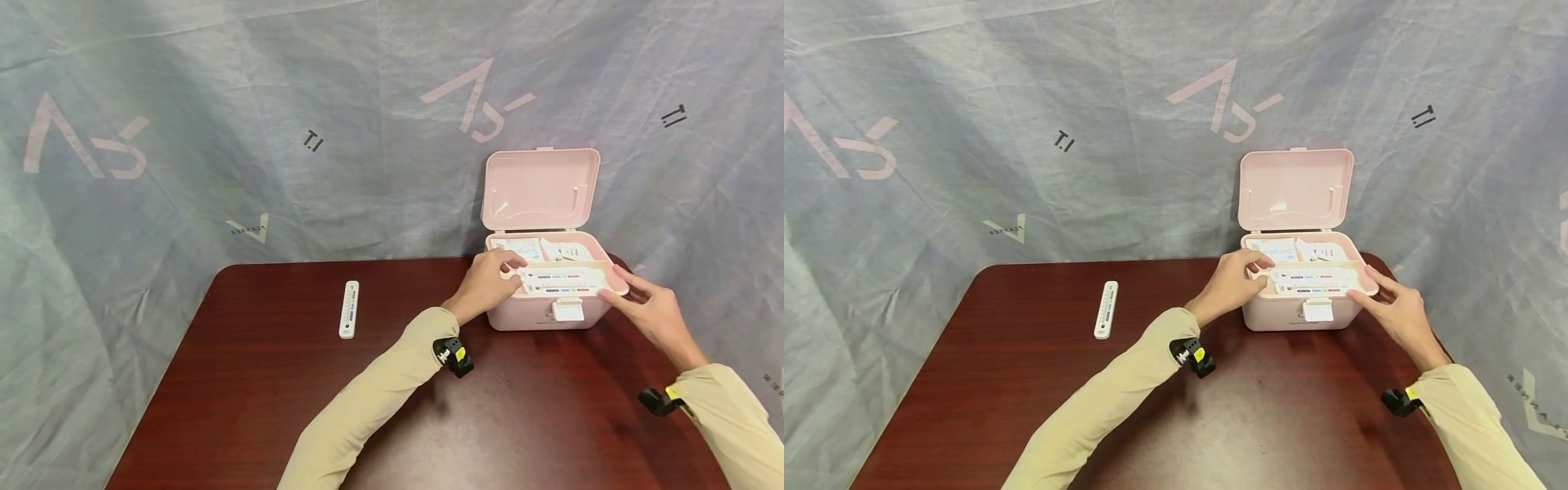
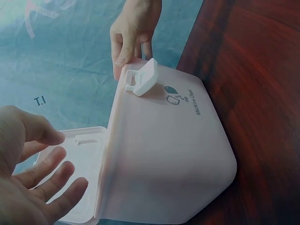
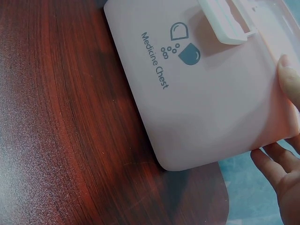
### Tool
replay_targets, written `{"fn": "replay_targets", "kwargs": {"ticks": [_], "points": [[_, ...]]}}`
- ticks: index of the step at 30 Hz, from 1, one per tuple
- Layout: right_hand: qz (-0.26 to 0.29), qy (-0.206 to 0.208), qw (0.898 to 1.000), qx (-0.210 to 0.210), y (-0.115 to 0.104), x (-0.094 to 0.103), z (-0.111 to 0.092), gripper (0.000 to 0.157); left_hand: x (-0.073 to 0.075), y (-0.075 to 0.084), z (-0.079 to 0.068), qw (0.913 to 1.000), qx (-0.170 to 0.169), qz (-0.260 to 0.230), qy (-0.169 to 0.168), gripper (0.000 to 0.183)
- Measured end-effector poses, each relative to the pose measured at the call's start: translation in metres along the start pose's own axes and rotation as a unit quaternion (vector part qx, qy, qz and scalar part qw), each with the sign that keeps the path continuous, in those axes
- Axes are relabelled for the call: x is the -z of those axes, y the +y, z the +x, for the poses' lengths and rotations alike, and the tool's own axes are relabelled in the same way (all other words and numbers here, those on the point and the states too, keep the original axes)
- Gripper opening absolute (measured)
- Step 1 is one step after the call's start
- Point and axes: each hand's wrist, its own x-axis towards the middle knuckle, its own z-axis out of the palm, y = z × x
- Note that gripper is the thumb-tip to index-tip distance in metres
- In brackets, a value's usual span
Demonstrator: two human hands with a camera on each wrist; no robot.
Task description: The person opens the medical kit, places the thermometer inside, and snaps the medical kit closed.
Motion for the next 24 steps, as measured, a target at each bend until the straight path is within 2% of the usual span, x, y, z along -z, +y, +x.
{"fn": "replay_targets", "kwargs": {"ticks": [7, 24], "points": [[-0.009, 0.002, 1.0, 0.003, 0.001, 0.0, 0.001, 0.068, 0.001, -0.003, -0.006, 0.9995, -0.003, -0.019, 0.023, 0.025], [-0.002, 0.003, 1.0, 0.006, -0.002, -0.001, -0.001, 0.067, 0.004, -0.02, -0.024, 0.9969, -0.002, -0.066, 0.044, 0.022]]}}
